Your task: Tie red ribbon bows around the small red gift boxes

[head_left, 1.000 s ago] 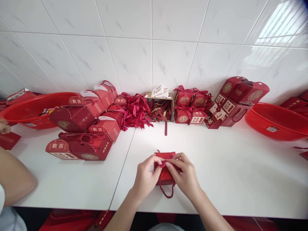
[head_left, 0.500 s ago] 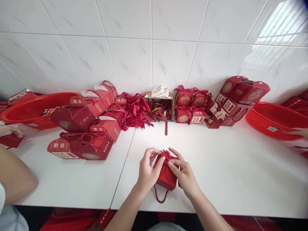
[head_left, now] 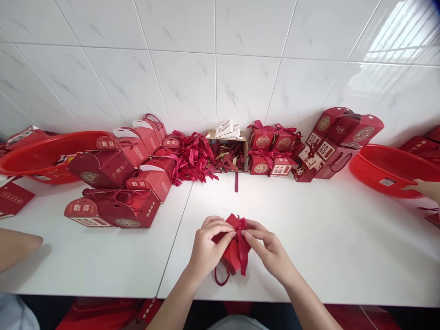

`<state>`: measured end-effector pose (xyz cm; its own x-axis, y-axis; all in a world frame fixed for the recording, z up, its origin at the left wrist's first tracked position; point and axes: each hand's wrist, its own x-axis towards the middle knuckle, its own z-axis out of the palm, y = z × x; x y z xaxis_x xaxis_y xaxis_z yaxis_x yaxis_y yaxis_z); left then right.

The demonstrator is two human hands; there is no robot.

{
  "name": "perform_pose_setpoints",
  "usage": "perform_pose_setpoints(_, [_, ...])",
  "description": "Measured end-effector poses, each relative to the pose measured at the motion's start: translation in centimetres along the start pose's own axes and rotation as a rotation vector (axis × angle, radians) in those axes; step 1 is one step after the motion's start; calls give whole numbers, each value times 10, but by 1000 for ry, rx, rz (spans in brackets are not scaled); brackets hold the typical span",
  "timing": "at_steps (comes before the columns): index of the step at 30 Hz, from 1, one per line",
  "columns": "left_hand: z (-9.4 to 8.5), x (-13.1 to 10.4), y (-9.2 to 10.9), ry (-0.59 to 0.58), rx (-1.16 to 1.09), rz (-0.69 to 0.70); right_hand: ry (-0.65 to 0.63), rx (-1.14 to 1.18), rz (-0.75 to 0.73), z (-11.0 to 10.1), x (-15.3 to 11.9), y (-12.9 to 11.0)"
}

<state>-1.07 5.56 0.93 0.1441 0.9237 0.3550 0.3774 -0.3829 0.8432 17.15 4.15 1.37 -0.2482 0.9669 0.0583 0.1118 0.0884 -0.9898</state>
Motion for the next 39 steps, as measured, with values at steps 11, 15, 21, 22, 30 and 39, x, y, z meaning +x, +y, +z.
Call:
perform_pose_setpoints(11, [-16,6,-2,-133,21,19,-181,-472,94,-31,-18,-39])
perform_pose_setpoints(15, [-22,11,-1,-210,16,23,-162,-437,-15,-33,1,-39])
perform_pose_setpoints(21, [-40,26,12,-364,150,135,-361,-377,-249,-26,30,-28])
perform_pose_setpoints(22, [-42,29,15,-393,193,155,-360,-405,-299,-26,31,-28])
perform_pose_setpoints(30, [-56,50,26,-473,408,204,-413,-718,-647,-25,28,-17])
perform_pose_setpoints(39, [-50,55,21,-604,207,32,-417,-686,-627,-22,28,-7])
